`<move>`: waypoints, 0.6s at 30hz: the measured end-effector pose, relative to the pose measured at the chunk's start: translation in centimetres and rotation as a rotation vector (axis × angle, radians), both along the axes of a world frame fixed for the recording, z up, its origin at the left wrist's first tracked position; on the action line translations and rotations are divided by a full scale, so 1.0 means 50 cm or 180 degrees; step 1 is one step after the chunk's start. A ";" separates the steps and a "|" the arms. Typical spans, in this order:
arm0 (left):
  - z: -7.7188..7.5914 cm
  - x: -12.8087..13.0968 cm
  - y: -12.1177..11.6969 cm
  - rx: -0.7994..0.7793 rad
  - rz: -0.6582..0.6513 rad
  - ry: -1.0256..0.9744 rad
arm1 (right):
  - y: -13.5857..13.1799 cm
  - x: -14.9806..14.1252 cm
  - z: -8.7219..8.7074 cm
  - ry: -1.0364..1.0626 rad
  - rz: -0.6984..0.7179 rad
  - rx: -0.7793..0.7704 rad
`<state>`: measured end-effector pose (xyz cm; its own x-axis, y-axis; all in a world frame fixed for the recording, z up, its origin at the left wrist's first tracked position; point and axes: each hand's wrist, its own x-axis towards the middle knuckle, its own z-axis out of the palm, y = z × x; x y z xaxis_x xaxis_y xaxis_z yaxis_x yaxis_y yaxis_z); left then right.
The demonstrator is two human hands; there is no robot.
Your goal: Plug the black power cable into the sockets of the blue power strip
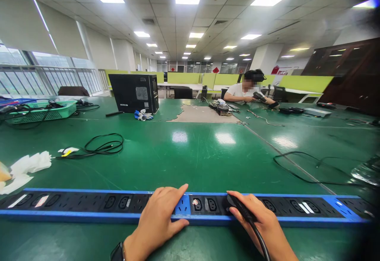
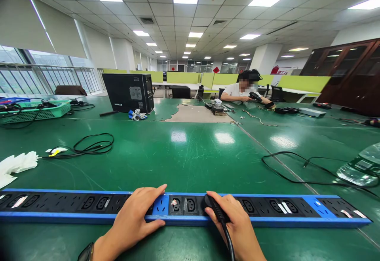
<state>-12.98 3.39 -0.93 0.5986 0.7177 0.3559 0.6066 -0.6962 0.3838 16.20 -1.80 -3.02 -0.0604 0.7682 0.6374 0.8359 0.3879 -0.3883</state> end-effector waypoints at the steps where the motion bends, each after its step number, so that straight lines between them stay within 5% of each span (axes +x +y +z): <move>1: -0.001 0.000 0.000 0.0004 -0.0002 0.0002 | 0.000 0.000 0.000 -0.0012 -0.0030 0.0030; 12: -0.004 0.001 0.000 0.0082 0.0014 0.0001 | -0.004 -0.015 -0.016 -0.0299 -0.0355 0.0198; 18: -0.006 0.000 0.000 0.0173 0.0036 -0.0020 | -0.007 -0.018 -0.023 -0.0551 -0.0134 0.0143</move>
